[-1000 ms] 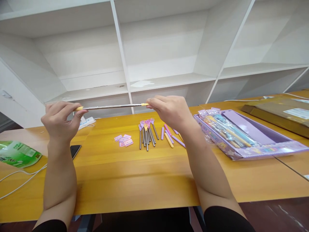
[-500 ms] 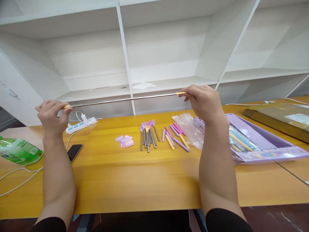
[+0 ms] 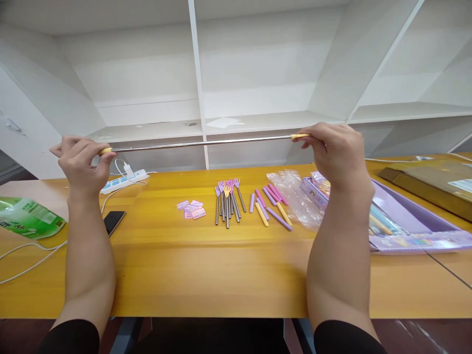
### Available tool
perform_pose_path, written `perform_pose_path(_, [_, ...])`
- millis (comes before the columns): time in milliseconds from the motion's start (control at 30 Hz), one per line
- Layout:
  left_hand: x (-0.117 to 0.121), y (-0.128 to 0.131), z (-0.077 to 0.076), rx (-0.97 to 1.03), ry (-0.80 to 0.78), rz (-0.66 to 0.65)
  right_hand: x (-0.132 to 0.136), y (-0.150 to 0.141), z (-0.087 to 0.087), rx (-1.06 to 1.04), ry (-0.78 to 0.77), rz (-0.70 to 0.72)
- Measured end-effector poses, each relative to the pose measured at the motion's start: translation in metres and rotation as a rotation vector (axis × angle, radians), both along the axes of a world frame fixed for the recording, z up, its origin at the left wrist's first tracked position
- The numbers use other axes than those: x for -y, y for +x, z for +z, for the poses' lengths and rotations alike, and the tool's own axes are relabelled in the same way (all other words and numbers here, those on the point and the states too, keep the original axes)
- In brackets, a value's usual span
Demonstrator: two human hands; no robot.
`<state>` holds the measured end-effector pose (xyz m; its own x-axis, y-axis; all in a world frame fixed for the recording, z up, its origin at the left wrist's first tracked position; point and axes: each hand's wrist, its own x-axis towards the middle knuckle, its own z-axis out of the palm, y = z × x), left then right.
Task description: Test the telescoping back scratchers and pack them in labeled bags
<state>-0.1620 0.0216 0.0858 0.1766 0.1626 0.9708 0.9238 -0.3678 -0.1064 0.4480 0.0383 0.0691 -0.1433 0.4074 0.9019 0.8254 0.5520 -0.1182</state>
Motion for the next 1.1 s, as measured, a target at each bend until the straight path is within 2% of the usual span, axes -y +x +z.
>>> perform_pose_path(167, [0.006,-0.023,0.002,0.095,0.009,0.054,-0.004,0.027,-0.003,-0.198,-0.031,-0.166])
perform_pose_path(300, [0.013,-0.038,0.006,0.112,0.001,0.046,-0.006,0.048,-0.004,-0.337,-0.026,-0.295])
perform_pose_path(467, [0.009,-0.031,0.008,0.117,-0.045,0.029,-0.003,0.042,-0.005,-0.354,-0.052,-0.099])
perform_pose_path(567, [0.007,-0.030,0.007,0.105,-0.063,0.021,-0.006,0.036,-0.007,-0.372,-0.061,-0.053])
perform_pose_path(833, [0.012,-0.031,0.008,0.074,-0.102,-0.014,-0.023,0.025,-0.011,-0.379,0.053,-0.030])
perform_pose_path(967, [0.017,-0.028,0.011,0.078,-0.106,-0.034,-0.025,0.023,-0.014,-0.366,0.078,-0.068])
perform_pose_path(1100, [0.022,-0.022,0.012,0.003,-0.073,-0.079,-0.028,0.029,-0.016,-0.394,0.086,-0.120])
